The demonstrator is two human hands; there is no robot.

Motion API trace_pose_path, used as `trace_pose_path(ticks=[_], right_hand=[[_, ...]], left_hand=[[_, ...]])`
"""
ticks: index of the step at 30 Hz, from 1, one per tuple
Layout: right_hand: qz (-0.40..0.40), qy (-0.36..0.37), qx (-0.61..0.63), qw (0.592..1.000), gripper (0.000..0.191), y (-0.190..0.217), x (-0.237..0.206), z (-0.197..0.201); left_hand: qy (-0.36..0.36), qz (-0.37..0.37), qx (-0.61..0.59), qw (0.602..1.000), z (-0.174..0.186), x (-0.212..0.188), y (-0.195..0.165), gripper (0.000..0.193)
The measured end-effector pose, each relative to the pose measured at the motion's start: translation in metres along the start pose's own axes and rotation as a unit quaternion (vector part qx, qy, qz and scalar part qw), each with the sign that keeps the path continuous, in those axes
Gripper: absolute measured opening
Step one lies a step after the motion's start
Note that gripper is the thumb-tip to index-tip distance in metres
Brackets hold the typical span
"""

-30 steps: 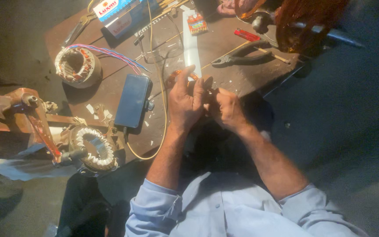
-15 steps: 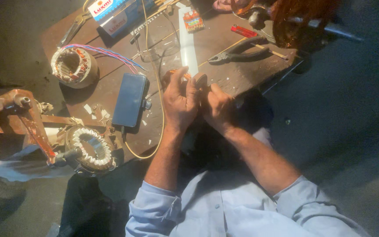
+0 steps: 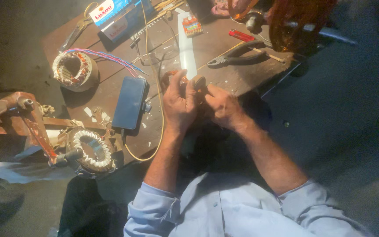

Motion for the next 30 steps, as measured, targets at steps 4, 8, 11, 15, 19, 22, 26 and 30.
trace_pose_path(ticks=[4,8,11,15,19,22,26,30], right_hand=[[0.095,-0.090,0.000,0.991,0.020,0.015,-0.007,0.025],[0.075,-0.110,0.058,0.989,0.023,0.015,-0.007,0.024],[0.025,-0.133,0.112,0.985,0.025,0.008,-0.002,0.017],[0.021,-0.153,0.142,0.978,0.010,0.013,0.006,0.007],[0.044,-0.195,0.096,0.975,0.019,0.019,0.023,0.002],[0.054,-0.169,0.150,0.973,0.022,0.016,0.031,0.001],[0.073,-0.137,0.239,0.958,0.023,0.015,0.013,0.007],[-0.124,-0.143,0.265,0.946,0.049,-0.001,-0.018,0.015]], left_hand=[[-0.007,-0.035,0.024,0.999,-0.002,-0.001,-0.006,0.032],[0.002,-0.023,0.034,0.999,-0.003,0.000,-0.004,0.032],[-0.010,-0.046,0.043,0.998,0.000,0.002,-0.006,0.028],[-0.009,-0.058,0.058,0.997,0.001,0.003,-0.009,0.026],[-0.004,-0.054,0.060,0.997,0.000,0.000,-0.013,0.024],[-0.009,-0.047,0.037,0.998,0.004,0.001,-0.016,0.023],[-0.024,-0.043,0.044,0.998,0.007,-0.001,-0.016,0.024],[-0.051,0.025,0.054,0.997,0.007,-0.002,-0.003,0.032]])
Point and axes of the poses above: each hand's wrist, its own x-axis towards the middle knuckle, its own z-axis out of the back of the hand, y = z × x, the point moved 7 cm from there along x, towards the middle knuckle, and after that the axes turned 9 degrees about z, right-handed, at the moved point
